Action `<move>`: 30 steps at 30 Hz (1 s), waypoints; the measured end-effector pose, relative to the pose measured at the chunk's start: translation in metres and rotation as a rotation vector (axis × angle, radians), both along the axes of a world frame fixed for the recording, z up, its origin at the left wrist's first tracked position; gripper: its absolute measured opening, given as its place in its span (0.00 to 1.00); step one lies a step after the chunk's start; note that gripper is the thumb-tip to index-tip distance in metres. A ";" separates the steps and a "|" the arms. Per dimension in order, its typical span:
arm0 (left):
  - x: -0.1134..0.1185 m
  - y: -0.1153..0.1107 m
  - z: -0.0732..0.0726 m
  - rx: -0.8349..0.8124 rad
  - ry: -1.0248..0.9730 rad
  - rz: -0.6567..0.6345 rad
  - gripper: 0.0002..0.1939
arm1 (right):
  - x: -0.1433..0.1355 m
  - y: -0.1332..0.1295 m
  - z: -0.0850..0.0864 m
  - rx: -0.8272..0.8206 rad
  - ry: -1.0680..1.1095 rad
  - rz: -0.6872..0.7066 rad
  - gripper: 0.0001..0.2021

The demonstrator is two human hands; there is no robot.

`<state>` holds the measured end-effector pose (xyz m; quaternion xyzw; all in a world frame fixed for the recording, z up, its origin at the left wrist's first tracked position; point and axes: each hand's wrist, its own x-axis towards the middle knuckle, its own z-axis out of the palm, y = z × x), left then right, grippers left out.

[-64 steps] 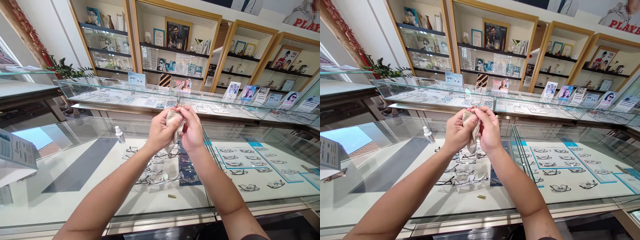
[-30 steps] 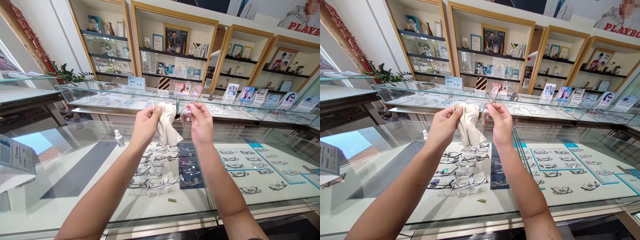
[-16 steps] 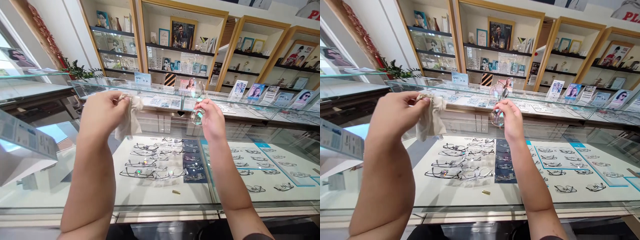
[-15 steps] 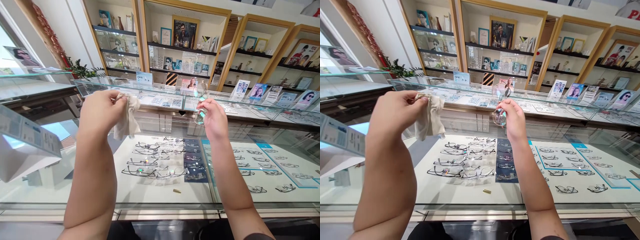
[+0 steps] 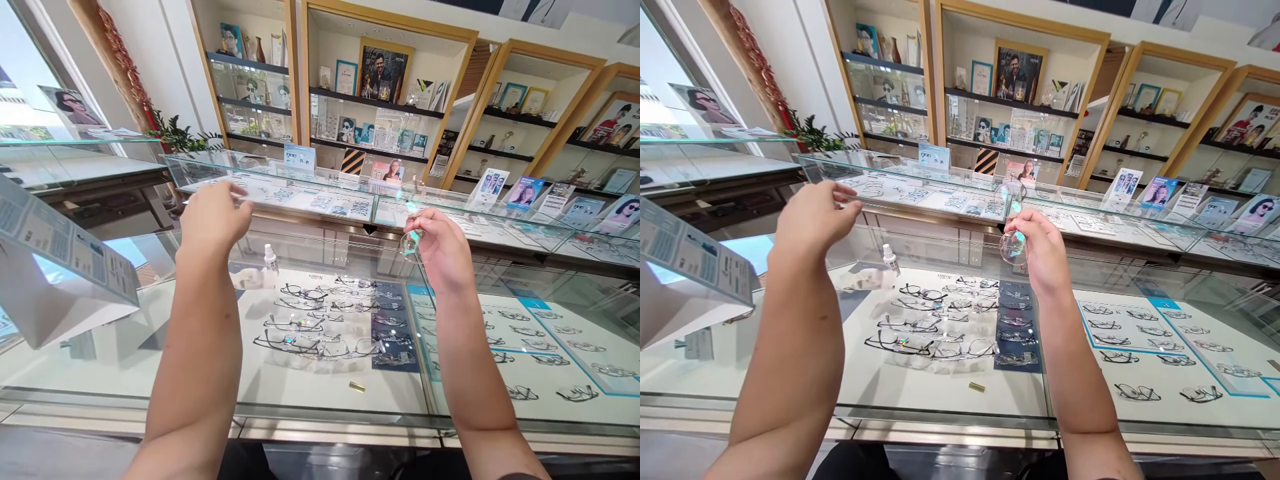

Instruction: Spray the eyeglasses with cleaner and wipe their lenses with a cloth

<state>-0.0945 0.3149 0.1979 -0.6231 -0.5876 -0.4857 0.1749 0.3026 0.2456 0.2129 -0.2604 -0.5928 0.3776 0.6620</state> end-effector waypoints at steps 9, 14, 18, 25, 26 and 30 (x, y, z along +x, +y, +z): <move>0.139 -0.068 0.036 0.303 0.144 -0.635 0.32 | 0.006 0.000 0.000 -0.078 -0.163 0.277 0.08; 0.171 -0.070 0.019 0.276 0.158 -0.655 0.41 | 0.012 0.000 0.002 -0.103 -0.199 0.407 0.09; 0.176 -0.069 0.013 0.274 0.140 -0.651 0.35 | 0.014 -0.001 0.004 -0.123 -0.230 0.436 0.09; 0.175 -0.066 0.014 0.290 0.118 -0.681 0.31 | 0.019 -0.006 0.006 -0.114 -0.284 0.392 0.09; 0.175 -0.066 0.014 0.297 0.104 -0.679 0.31 | 0.019 -0.008 0.007 -0.093 -0.293 0.357 0.09; 0.175 -0.065 0.012 0.332 0.027 -0.682 0.30 | 0.018 -0.014 0.009 0.020 -0.268 0.166 0.09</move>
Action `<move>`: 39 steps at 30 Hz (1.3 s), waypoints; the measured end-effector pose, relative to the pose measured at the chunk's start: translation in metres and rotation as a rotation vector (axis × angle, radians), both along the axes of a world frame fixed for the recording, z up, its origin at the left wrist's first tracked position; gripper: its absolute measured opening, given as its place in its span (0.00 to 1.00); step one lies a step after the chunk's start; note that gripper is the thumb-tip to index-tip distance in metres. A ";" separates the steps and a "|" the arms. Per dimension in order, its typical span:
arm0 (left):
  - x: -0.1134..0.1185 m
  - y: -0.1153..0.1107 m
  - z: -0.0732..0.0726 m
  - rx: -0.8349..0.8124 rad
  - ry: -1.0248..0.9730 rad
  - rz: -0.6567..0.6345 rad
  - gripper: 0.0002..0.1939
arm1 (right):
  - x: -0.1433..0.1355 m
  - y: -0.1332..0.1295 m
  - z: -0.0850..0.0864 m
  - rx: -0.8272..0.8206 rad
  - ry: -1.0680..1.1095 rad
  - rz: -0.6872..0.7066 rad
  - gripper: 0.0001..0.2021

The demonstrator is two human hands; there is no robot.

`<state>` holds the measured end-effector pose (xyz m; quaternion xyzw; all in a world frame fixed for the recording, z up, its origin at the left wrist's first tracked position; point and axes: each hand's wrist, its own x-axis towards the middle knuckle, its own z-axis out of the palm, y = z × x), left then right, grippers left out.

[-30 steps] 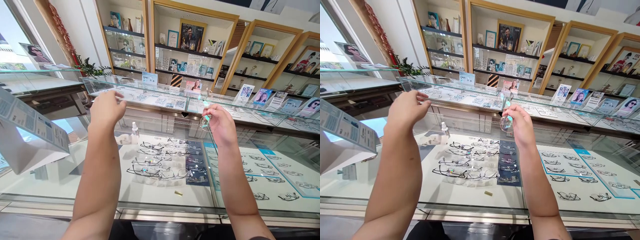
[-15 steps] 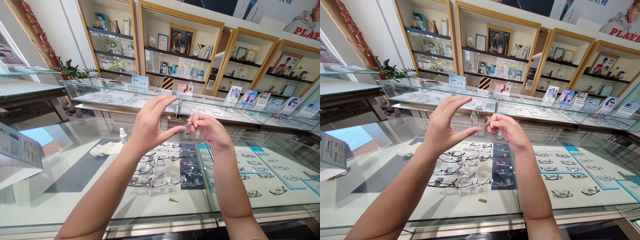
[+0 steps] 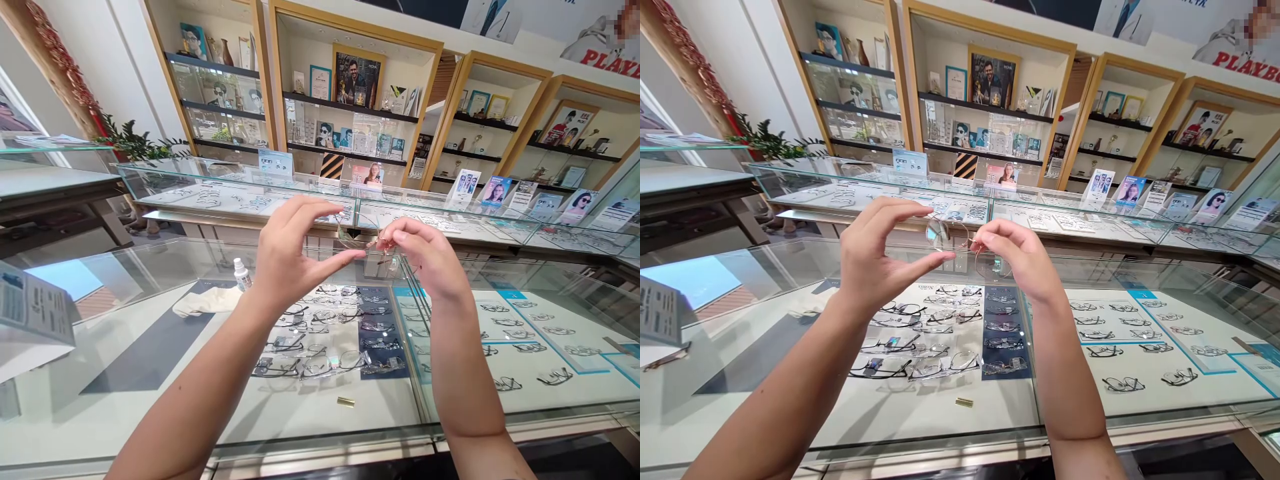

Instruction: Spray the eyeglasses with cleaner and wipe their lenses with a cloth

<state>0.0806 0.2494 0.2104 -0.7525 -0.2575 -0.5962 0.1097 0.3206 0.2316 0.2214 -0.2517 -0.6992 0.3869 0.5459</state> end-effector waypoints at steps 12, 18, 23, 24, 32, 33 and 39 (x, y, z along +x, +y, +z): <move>-0.001 0.007 -0.003 -0.014 -0.289 0.189 0.28 | -0.011 -0.002 -0.006 0.397 -0.085 -0.612 0.15; 0.001 0.008 -0.005 -0.038 -0.314 0.211 0.26 | -0.017 -0.006 -0.008 0.465 -0.166 -0.741 0.17; 0.001 0.009 -0.006 -0.019 -0.312 0.207 0.26 | -0.015 -0.006 -0.007 0.504 -0.204 -0.788 0.15; 0.001 0.009 -0.007 -0.013 -0.305 0.208 0.26 | -0.015 -0.006 -0.007 0.505 -0.214 -0.800 0.14; 0.001 0.008 -0.007 -0.045 -0.246 0.177 0.21 | -0.010 -0.003 -0.009 0.498 -0.239 -0.870 0.15; 0.002 0.008 -0.007 -0.048 -0.245 0.173 0.21 | -0.010 -0.003 -0.009 0.495 -0.236 -0.874 0.15; 0.006 0.008 -0.009 -0.049 -0.267 0.176 0.21 | -0.012 -0.005 -0.008 0.433 -0.241 -0.885 0.17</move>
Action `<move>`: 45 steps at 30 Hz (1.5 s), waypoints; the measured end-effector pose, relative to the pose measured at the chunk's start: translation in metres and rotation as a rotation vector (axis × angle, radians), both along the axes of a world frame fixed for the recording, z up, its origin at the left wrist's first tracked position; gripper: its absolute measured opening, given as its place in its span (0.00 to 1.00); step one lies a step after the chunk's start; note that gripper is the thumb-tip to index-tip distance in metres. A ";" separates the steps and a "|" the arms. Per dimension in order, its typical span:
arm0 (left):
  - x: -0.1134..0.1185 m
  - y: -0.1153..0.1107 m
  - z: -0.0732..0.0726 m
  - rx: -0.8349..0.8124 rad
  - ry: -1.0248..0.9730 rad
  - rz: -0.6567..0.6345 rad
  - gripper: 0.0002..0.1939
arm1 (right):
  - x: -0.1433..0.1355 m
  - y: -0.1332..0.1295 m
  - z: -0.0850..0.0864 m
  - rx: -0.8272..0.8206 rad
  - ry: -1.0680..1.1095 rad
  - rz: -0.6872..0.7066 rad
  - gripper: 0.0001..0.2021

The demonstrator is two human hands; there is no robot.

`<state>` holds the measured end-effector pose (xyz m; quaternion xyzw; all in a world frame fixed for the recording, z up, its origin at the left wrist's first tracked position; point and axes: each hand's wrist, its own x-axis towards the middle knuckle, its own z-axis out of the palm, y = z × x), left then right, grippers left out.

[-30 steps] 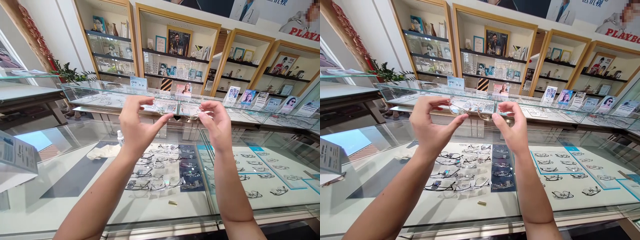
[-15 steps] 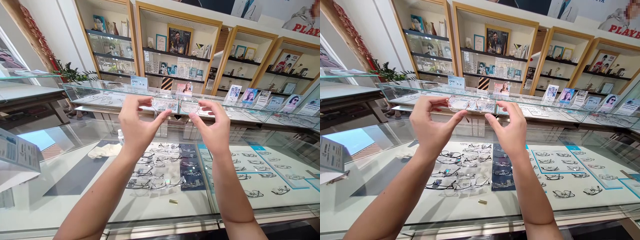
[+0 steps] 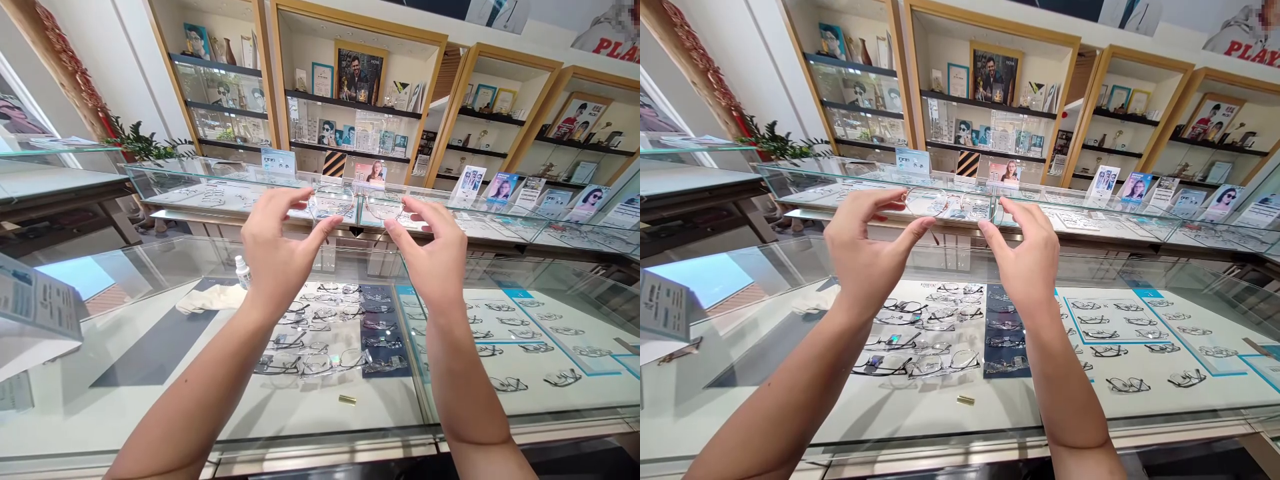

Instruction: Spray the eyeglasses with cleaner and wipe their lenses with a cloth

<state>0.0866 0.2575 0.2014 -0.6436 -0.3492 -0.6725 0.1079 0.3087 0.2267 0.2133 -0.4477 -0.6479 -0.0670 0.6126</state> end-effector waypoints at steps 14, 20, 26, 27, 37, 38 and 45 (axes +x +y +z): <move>0.005 0.000 -0.004 0.011 -0.025 0.014 0.23 | -0.001 0.003 -0.002 -0.223 0.096 0.057 0.24; 0.008 0.000 -0.004 -0.018 -0.064 0.004 0.23 | -0.002 0.003 -0.002 -0.195 0.070 0.036 0.19; 0.010 0.003 -0.007 -0.024 -0.108 -0.005 0.25 | -0.005 0.002 -0.003 -0.148 0.085 0.030 0.18; 0.011 0.004 -0.008 -0.024 -0.111 -0.002 0.25 | -0.005 0.002 -0.003 -0.144 0.086 0.030 0.18; 0.011 0.007 -0.009 -0.017 -0.140 -0.028 0.23 | -0.005 0.001 -0.002 -0.139 0.055 -0.007 0.14; 0.011 0.007 -0.009 -0.017 -0.139 -0.027 0.23 | -0.005 0.001 -0.003 -0.136 0.050 -0.011 0.14; 0.011 0.006 -0.008 -0.015 -0.120 0.007 0.23 | -0.004 0.004 -0.004 -0.132 0.031 -0.002 0.14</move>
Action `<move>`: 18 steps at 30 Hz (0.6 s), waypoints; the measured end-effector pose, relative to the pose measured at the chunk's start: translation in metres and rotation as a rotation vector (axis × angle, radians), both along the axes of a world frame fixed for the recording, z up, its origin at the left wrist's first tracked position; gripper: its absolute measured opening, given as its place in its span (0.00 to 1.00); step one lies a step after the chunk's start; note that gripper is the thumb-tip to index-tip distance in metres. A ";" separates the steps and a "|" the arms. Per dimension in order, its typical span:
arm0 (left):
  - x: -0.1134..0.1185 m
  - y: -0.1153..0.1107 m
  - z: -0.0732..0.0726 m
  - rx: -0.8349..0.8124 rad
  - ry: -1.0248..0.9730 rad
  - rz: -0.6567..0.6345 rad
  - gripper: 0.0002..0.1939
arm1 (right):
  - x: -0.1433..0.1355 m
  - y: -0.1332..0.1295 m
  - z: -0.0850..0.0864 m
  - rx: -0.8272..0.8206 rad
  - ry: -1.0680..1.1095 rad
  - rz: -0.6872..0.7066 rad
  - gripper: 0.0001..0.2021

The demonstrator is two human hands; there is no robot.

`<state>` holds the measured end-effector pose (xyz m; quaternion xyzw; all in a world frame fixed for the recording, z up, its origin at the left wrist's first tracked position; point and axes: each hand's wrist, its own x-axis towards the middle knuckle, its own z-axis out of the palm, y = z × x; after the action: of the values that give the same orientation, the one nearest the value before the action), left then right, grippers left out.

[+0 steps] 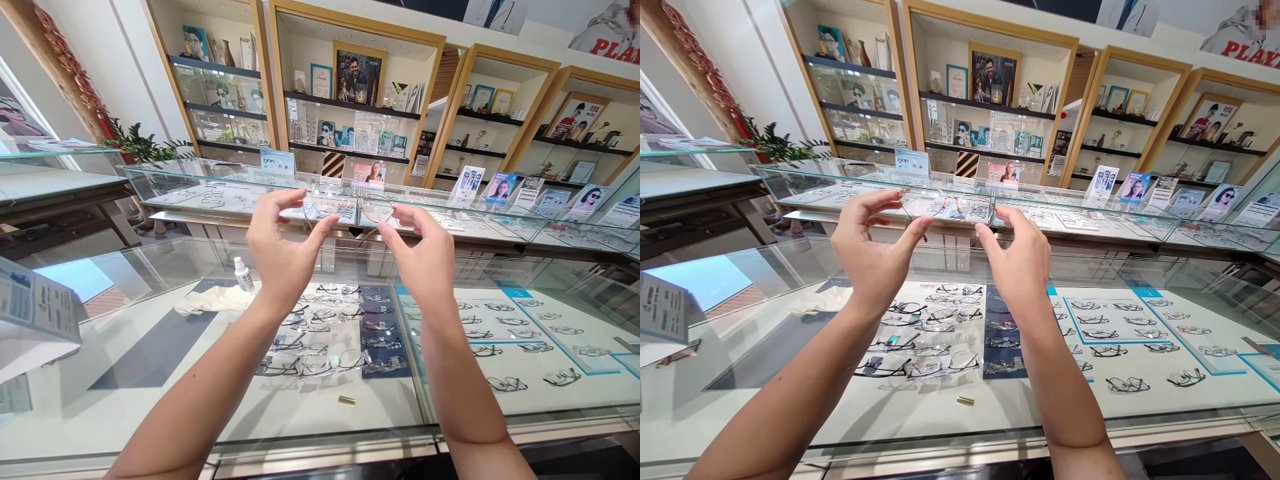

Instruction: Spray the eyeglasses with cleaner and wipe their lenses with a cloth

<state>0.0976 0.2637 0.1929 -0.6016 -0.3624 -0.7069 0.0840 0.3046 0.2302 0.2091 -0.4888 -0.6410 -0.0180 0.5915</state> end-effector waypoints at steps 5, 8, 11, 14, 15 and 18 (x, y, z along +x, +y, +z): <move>0.001 -0.003 0.001 0.017 0.004 0.013 0.23 | 0.000 0.002 0.000 -0.032 0.016 0.017 0.15; 0.002 -0.004 0.001 0.019 0.003 0.017 0.23 | 0.000 0.002 0.000 -0.047 0.028 0.033 0.16; 0.002 -0.005 0.002 0.041 0.005 0.000 0.23 | 0.001 0.003 0.001 -0.069 0.041 0.042 0.16; 0.002 -0.006 0.001 0.051 0.018 0.013 0.23 | 0.002 0.005 0.001 -0.082 0.052 0.053 0.17; 0.002 -0.006 0.001 0.053 0.025 0.019 0.23 | 0.002 0.005 0.001 -0.084 0.054 0.060 0.16; 0.001 -0.006 0.000 0.057 0.043 0.027 0.24 | 0.004 0.007 0.000 -0.085 0.058 0.082 0.16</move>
<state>0.0989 0.2573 0.1932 -0.6092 -0.3480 -0.7026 0.1185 0.3082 0.2376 0.2091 -0.4871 -0.6434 0.0479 0.5887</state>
